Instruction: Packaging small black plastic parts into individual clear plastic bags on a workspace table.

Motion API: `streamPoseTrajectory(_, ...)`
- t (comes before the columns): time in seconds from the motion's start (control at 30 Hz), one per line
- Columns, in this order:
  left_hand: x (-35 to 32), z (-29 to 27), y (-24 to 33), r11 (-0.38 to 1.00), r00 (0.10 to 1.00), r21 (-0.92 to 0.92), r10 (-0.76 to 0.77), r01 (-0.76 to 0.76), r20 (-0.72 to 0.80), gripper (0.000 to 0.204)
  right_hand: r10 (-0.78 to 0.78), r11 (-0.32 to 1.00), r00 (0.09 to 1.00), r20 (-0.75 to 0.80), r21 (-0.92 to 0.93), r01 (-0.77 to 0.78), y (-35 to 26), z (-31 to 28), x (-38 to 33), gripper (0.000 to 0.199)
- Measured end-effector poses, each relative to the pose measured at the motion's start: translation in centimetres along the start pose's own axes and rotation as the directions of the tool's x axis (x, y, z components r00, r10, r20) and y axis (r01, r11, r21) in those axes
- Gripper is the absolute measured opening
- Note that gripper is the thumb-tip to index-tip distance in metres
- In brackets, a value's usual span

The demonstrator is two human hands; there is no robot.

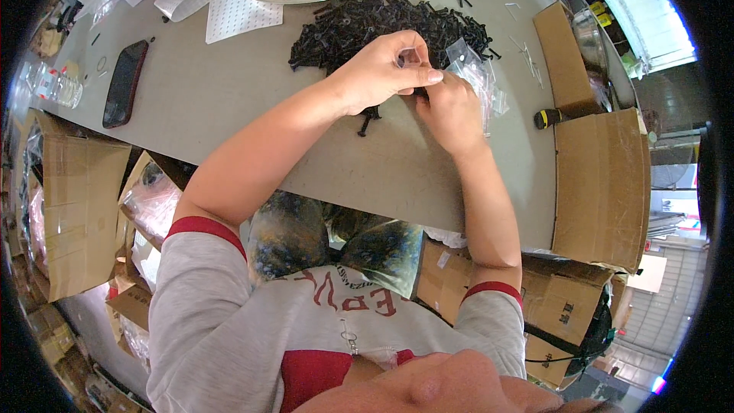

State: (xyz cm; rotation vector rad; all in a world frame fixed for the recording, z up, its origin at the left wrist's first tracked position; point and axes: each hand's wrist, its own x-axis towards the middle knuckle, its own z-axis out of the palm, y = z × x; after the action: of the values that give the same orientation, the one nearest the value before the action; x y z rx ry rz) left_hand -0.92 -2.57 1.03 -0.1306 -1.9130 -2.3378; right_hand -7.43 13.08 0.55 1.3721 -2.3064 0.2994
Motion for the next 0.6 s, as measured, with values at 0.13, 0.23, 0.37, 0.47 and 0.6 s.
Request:
streamPoseTrajectory(0.13,0.0,-0.1,-0.9,0.999,0.994,0.037,0.008,-0.013,0.111,0.020,0.093,0.960,0.993,0.074,0.257,-0.109,0.6,-1.0,0.2,0.013)
streamPoseTrajectory(0.23,-0.3,0.3,-0.5,0.997,0.986,0.073,-0.016,0.004,0.165,0.021,0.209,0.847,0.975,0.073,0.485,-0.218,2.0,-1.9,0.2,0.020)
streamPoseTrajectory(0.37,-0.1,0.5,-1.2,0.964,0.966,0.263,-0.025,-0.045,0.256,0.022,0.391,0.667,0.920,-0.023,0.696,-0.266,2.6,-2.3,0.1,0.020)
streamPoseTrajectory(0.47,0.0,0.5,-1.5,0.959,0.972,0.283,-0.043,-0.025,0.231,0.022,0.311,0.683,0.946,0.088,0.672,-0.287,2.0,-1.4,0.2,0.021)
streamPoseTrajectory(0.6,-0.2,0.6,-1.2,0.969,0.972,0.246,-0.088,0.033,0.218,0.022,0.307,0.552,0.939,0.152,0.776,-0.306,2.1,-0.4,0.1,0.021)
